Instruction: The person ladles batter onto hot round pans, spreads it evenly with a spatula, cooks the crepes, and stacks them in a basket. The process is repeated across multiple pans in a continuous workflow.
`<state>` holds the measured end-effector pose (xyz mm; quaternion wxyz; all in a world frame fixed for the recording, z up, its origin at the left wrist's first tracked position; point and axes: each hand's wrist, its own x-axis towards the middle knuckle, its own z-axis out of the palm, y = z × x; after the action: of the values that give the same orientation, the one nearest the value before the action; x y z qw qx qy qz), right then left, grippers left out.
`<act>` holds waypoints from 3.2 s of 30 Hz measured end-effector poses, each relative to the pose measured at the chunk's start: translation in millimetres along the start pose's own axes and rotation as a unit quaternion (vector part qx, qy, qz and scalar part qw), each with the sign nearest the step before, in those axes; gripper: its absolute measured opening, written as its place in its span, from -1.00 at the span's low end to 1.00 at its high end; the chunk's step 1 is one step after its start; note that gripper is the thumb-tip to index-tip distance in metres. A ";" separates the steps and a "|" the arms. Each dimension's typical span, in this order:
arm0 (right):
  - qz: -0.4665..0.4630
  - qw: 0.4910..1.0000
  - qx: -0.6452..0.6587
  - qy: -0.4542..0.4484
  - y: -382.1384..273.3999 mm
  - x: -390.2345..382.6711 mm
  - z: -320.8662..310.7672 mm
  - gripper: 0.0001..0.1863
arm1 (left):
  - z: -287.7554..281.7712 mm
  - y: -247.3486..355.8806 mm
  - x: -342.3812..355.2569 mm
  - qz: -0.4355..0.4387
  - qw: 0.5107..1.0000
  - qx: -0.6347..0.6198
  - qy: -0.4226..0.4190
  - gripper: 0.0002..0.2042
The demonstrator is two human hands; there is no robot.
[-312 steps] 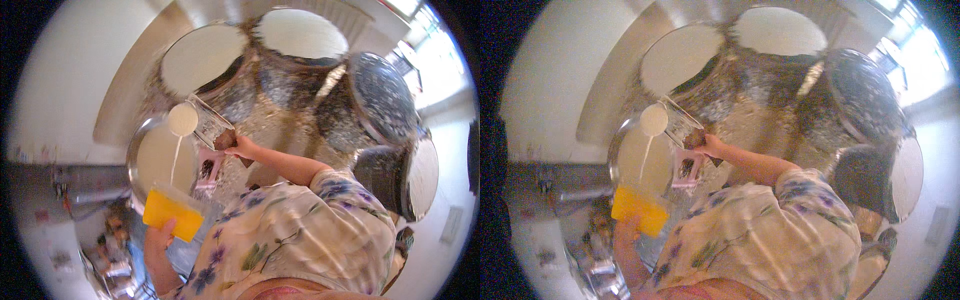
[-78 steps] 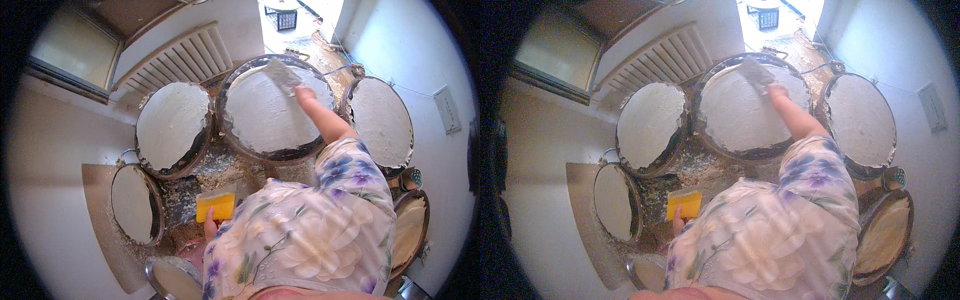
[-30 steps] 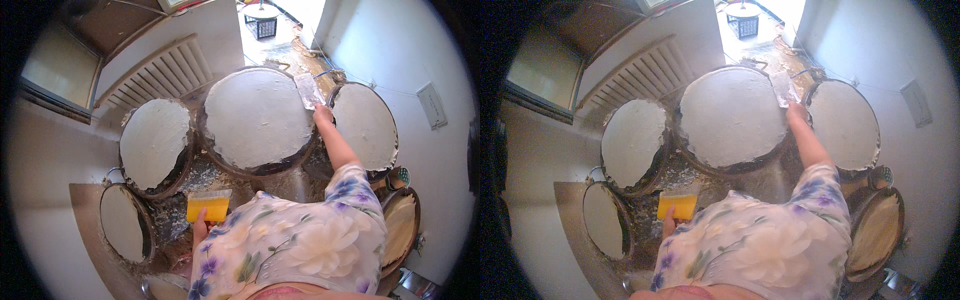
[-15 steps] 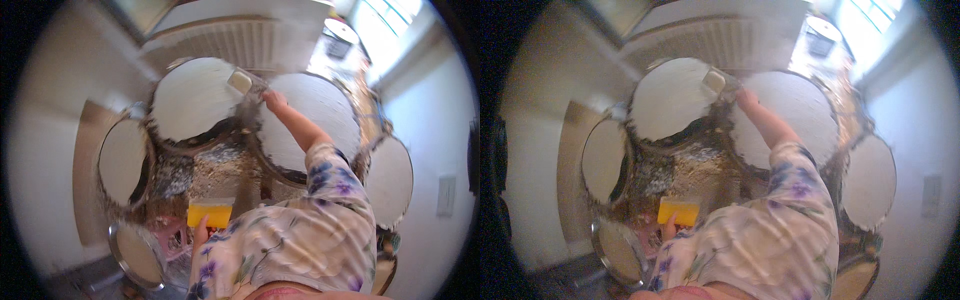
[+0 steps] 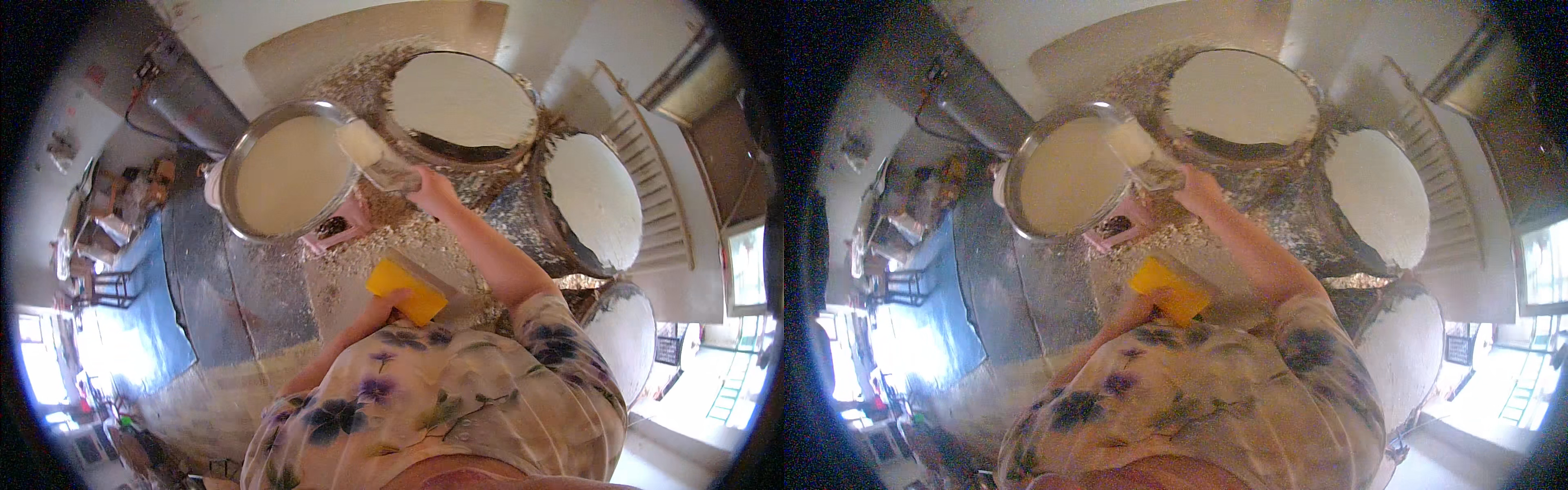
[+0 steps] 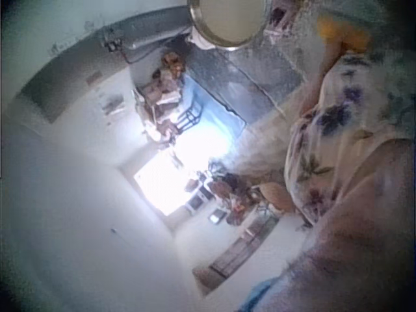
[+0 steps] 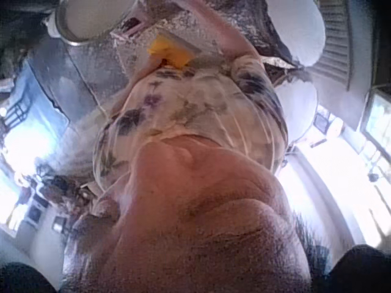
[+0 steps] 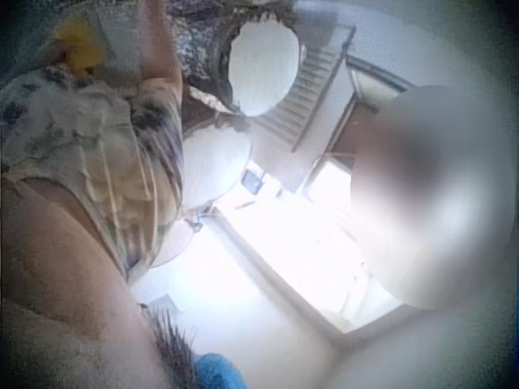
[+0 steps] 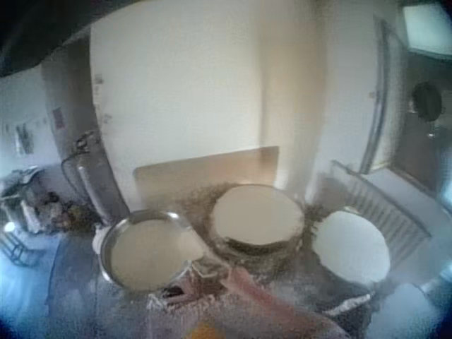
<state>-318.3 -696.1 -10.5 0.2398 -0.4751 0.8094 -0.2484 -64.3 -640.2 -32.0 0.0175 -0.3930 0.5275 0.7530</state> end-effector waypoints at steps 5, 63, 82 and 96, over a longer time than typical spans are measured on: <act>0.221 0.771 0.513 -0.306 -40.9 74.2 122.8 -0.60 | -76.7 -8.2 -29.5 0.036 0.987 -0.125 0.089 -0.73; 0.753 0.476 -0.175 0.418 196.4 -797.8 123.2 -0.86 | 412.8 -135.8 -138.0 -0.204 0.669 0.408 -0.587 -0.69; 0.746 -0.043 0.122 0.654 104.0 -953.2 273.3 -0.70 | 464.7 -172.9 -91.3 -0.303 0.701 0.382 -0.520 -0.69; 0.807 -0.044 0.217 0.547 266.2 -1253.2 178.2 -0.62 | 512.3 -195.1 -125.1 -0.280 0.744 0.437 -0.421 -0.68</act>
<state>163.2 499.1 -123.2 0.1496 -0.8620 -0.4255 0.2315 -185.6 -91.3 -38.9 0.6180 -0.1154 0.6041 0.4897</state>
